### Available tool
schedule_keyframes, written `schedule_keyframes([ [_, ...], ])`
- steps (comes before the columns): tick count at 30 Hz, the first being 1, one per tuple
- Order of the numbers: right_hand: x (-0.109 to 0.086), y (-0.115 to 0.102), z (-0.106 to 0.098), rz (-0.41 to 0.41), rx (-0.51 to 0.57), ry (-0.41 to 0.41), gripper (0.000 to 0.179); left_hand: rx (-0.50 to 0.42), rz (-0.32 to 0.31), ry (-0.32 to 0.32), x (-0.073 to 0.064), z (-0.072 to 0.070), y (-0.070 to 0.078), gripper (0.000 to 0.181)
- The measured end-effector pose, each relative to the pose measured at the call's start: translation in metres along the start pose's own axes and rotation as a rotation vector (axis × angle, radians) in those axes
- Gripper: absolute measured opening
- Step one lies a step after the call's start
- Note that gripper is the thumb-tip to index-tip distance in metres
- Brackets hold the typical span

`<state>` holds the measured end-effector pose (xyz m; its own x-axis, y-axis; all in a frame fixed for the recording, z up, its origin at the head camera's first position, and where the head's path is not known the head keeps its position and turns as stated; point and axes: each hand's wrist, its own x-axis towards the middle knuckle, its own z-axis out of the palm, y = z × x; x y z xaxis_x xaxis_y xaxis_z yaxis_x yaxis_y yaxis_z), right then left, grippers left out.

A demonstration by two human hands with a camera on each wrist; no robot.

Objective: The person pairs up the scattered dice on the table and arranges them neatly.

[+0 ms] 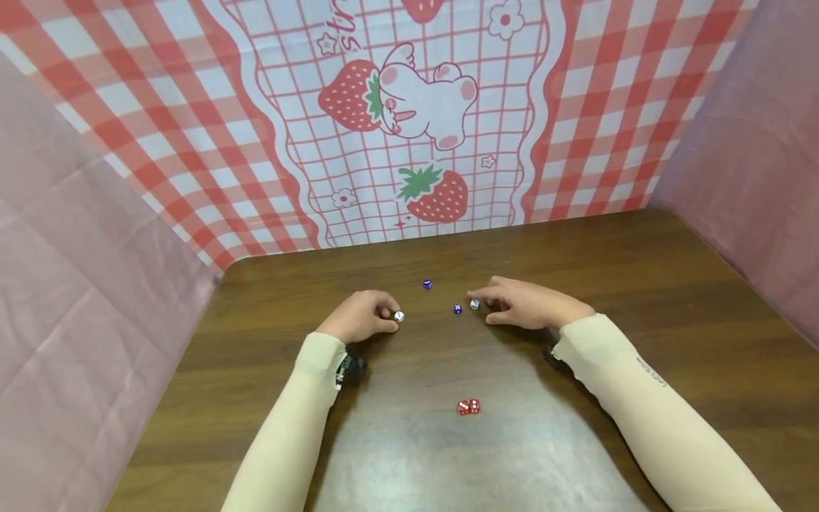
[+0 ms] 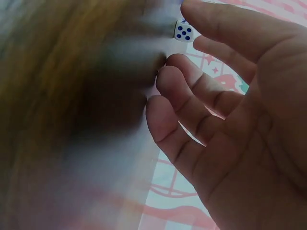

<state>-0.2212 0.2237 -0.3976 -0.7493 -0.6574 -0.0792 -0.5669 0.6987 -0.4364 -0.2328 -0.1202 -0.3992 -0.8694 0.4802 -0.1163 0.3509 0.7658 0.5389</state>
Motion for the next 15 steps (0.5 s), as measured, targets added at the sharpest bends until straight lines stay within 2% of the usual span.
schedule_keyframes([
  [7, 0.0, -0.0016, 0.0015, -0.001, -0.021, 0.043, 0.047, -0.007, 0.021, 0.014, -0.0018, 0.0033, 0.0008, 0.015],
  [11, -0.001, -0.0023, 0.0009, 0.012, -0.027, 0.033, 0.046, 0.002, 0.021, 0.017, -0.002, 0.0042, 0.0027, 0.013],
  [15, 0.0004, -0.0029, 0.001, 0.008, -0.026, 0.049, 0.036, 0.025, 0.038, 0.022, -0.0013, 0.0054, 0.0033, 0.009],
])
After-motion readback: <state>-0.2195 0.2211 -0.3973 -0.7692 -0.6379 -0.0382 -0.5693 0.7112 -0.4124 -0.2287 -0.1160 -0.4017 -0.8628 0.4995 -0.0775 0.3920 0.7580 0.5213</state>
